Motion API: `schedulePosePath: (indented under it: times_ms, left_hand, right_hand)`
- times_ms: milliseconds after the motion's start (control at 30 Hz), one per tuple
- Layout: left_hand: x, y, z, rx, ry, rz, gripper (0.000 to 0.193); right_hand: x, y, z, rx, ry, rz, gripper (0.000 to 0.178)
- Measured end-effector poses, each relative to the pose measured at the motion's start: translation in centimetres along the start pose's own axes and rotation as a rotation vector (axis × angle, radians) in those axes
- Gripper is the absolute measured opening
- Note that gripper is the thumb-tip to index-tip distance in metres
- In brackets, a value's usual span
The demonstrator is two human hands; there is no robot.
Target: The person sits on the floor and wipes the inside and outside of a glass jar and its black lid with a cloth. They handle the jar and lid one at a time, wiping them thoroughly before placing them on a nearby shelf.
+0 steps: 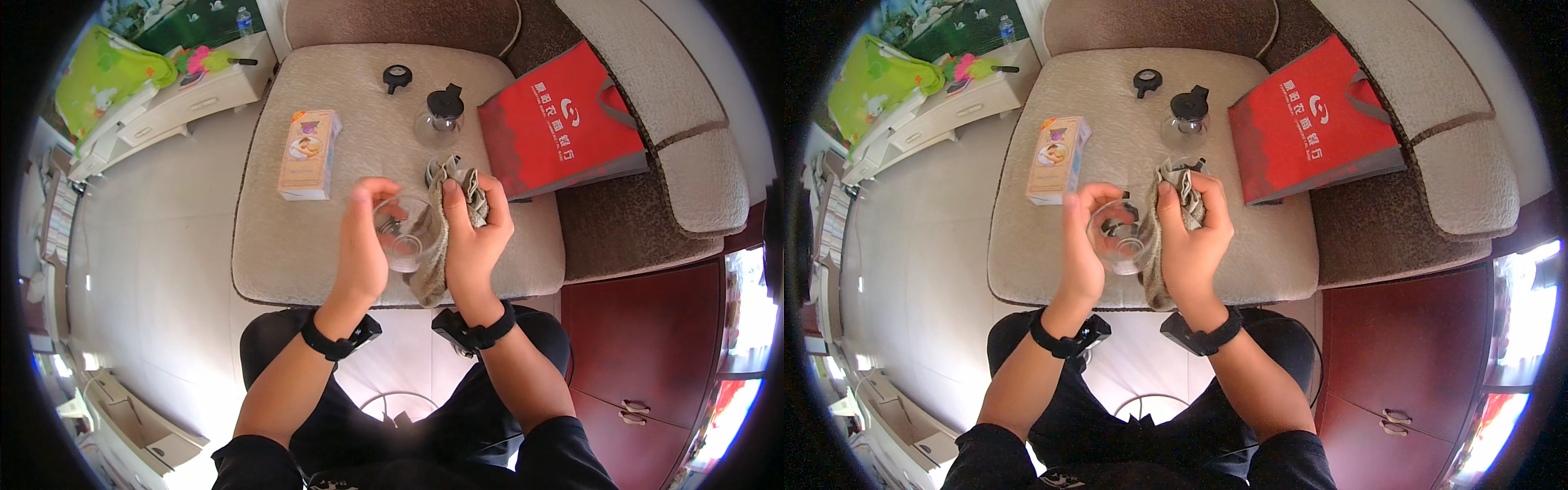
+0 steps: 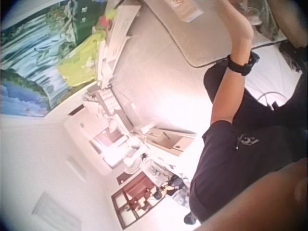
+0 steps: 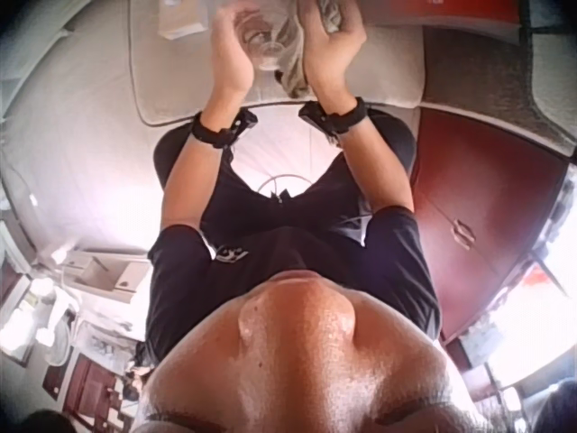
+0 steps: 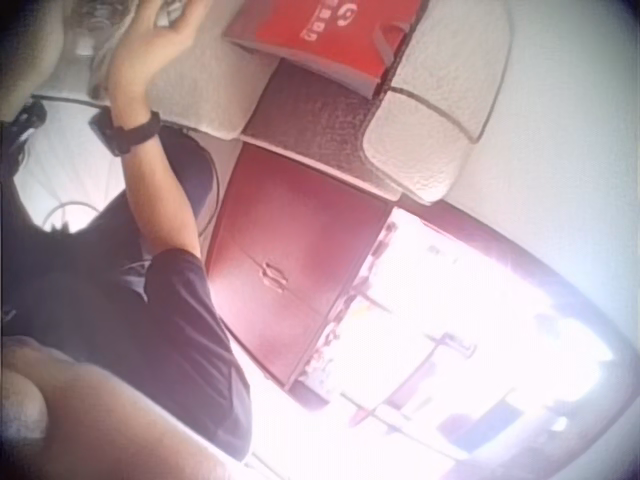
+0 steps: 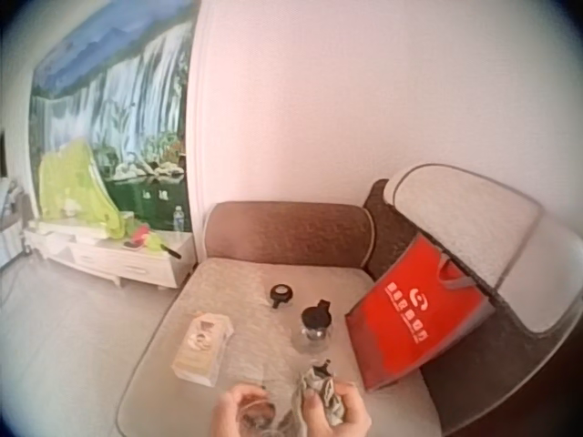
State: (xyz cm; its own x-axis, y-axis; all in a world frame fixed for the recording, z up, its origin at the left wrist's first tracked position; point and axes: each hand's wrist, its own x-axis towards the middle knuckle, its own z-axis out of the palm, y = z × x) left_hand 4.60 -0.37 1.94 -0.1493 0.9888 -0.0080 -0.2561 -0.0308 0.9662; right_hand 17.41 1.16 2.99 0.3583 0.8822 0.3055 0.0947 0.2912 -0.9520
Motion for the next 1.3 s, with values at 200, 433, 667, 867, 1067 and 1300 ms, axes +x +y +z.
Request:
schedulePosePath:
  times_ms: [200, 433, 667, 867, 1067, 1300]
  left_hand:
    - [0.6, 0.4, -1.6, -0.080, 0.011, -0.120, 0.081]
    - [-1.2, -1.1, 1.8, 0.118, 0.011, 0.256, 0.054]
    - [-1.9, 1.8, 1.8, 0.159, -0.227, 0.182, 0.047]
    - [-1.9, 0.9, 1.7, 0.078, -0.127, 0.312, 0.052]
    - [-0.3, 1.1, 0.7, 0.025, 0.109, 0.359, 0.043]
    - [0.7, 2.6, -0.3, -0.181, 0.127, 0.090, 0.035]
  right_hand:
    - [0.1, 0.1, 0.2, -0.124, 0.024, -0.270, 0.018]
    - [1.5, 1.2, 0.4, -0.080, 0.120, -0.098, 0.016]
    - [2.6, 2.7, -0.6, 0.108, 0.105, 0.059, 0.017]
    - [1.3, 0.9, 0.2, 0.227, 0.084, 0.149, 0.014]
    - [-1.9, -1.2, 1.7, 0.146, 0.028, -0.025, 0.012]
    - [-2.0, -2.2, 1.6, 0.002, -0.127, -0.514, 0.017]
